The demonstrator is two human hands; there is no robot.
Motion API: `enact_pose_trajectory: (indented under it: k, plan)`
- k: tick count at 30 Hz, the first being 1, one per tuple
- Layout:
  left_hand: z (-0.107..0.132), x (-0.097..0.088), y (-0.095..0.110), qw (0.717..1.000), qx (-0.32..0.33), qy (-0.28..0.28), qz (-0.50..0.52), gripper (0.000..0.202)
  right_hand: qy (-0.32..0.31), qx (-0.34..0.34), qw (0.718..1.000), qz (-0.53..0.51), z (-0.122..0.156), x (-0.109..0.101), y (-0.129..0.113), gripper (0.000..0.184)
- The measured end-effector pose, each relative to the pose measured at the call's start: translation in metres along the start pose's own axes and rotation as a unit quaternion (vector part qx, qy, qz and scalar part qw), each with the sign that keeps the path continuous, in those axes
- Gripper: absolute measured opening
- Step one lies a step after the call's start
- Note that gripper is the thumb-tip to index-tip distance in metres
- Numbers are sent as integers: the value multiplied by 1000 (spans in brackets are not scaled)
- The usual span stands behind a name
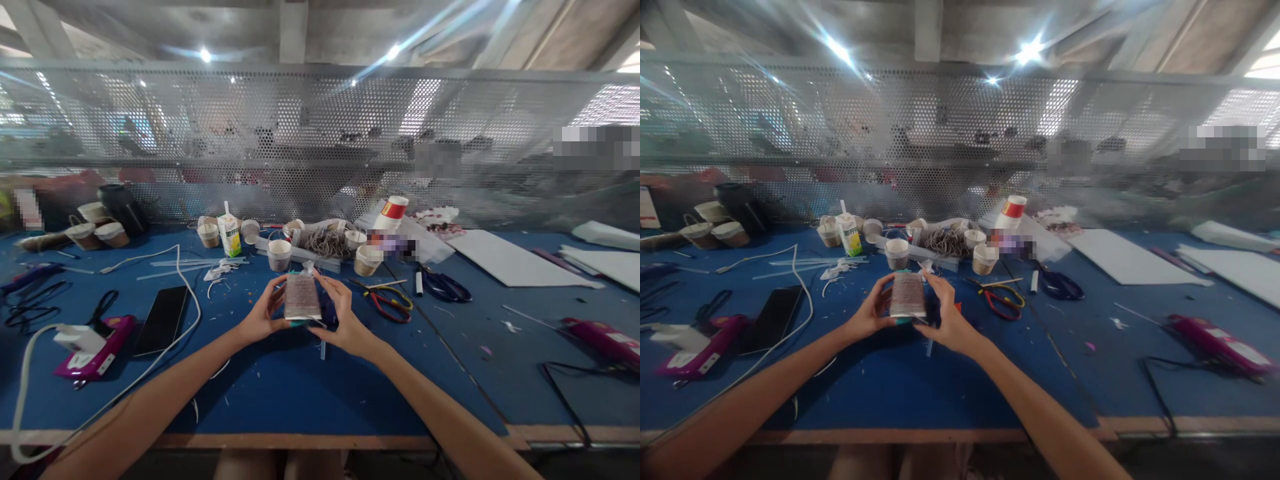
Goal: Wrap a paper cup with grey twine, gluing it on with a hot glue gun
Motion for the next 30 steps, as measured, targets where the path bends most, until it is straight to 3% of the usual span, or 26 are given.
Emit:
enact_pose_trajectory:
  k: [3,6,11,17,22,26,28,30]
  plan:
    - [1,7,-2,999,-13,-33,-6,88,28,-13,999,-33,1,-1,7,64]
    - [4,8,0,998,-4,-37,-46,90,45,0,998,-50,3,-3,17,66]
    - [6,6,4,995,8,-10,-100,99,34,21,997,-71,6,3,20,67]
    - [6,0,13,990,26,38,-131,80,11,20,998,-65,5,8,15,68]
    - [6,-12,11,983,26,80,-162,82,-18,6,994,-112,1,3,3,69]
    - [7,-20,14,975,34,125,-180,80,2,-17,996,-82,1,-16,-9,34]
    - [7,-24,16,969,36,147,-195,80,-13,-39,997,-73,2,-18,-15,16]
    - [7,-27,17,962,33,166,-213,82,-41,-63,995,-68,4,-14,-20,11]
Point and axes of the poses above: each hand's wrist, its own z-axis away from the middle knuckle, its own x-axis out of the palm, y = z × x, the point moved 10 cm from there along -z, towards the middle knuckle, and after that the axes turned 11 degrees about -x, right-handed, at the moved point
